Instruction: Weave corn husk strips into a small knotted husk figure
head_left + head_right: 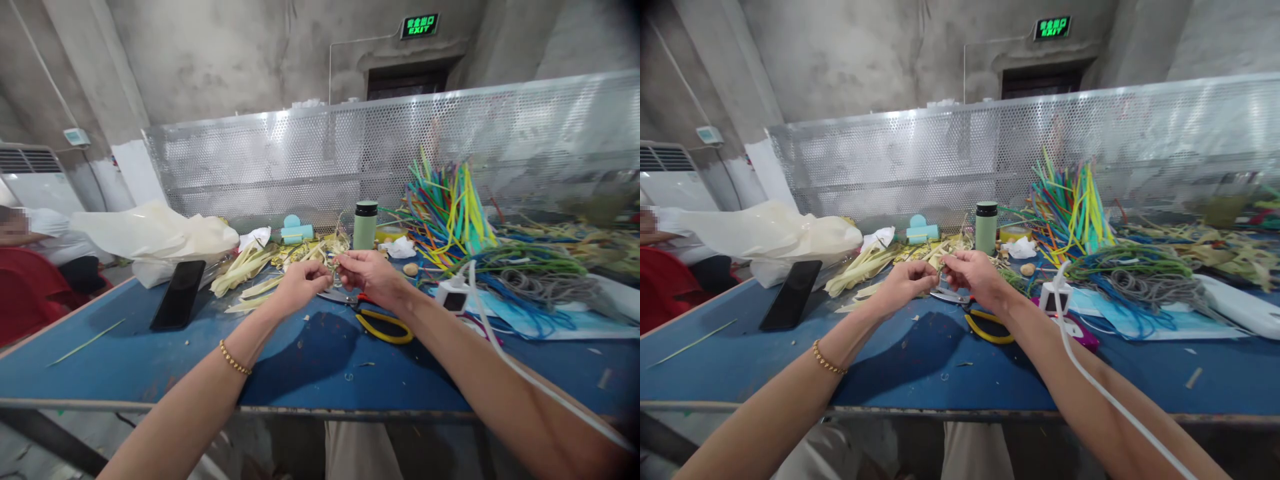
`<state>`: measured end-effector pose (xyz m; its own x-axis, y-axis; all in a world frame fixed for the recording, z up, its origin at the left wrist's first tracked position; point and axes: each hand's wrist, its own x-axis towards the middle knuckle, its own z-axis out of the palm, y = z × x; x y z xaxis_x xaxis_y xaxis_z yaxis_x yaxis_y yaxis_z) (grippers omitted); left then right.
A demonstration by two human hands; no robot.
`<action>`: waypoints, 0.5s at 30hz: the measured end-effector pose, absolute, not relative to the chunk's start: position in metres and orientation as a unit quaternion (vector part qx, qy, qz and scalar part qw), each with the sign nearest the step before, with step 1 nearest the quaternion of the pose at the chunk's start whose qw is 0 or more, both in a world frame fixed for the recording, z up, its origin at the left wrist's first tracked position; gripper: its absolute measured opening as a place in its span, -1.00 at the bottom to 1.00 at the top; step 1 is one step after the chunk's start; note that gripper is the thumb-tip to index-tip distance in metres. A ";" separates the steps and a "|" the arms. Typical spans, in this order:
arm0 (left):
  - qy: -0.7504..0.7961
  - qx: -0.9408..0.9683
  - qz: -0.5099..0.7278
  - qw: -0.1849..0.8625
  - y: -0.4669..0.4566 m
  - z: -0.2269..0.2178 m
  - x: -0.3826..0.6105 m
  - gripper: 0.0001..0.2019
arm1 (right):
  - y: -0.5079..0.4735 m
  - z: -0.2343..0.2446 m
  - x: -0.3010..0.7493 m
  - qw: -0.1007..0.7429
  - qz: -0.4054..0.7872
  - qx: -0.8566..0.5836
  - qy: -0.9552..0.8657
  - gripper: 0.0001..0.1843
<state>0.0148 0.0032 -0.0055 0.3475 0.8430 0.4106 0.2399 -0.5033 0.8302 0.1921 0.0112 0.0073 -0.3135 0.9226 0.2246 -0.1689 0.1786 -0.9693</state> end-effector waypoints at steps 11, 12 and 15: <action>0.330 0.649 0.493 0.476 0.002 -0.006 0.016 -0.78 | 0.005 0.010 0.188 0.486 0.472 -0.354 -0.644 -0.57; 0.342 0.644 0.510 0.456 0.004 -0.006 0.016 -0.78 | 0.005 0.009 0.187 0.479 0.444 -0.371 -0.660 -0.58; 0.357 0.647 0.536 0.409 0.005 -0.006 0.016 -0.79 | 0.004 0.006 0.183 0.451 0.401 -0.400 -0.690 -0.67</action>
<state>0.0161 0.0053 -0.0058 0.1704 0.9001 0.4009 0.0236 -0.4105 0.9116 0.1828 0.0044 0.0061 -0.2736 0.9137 0.3007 0.1896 0.3577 -0.9144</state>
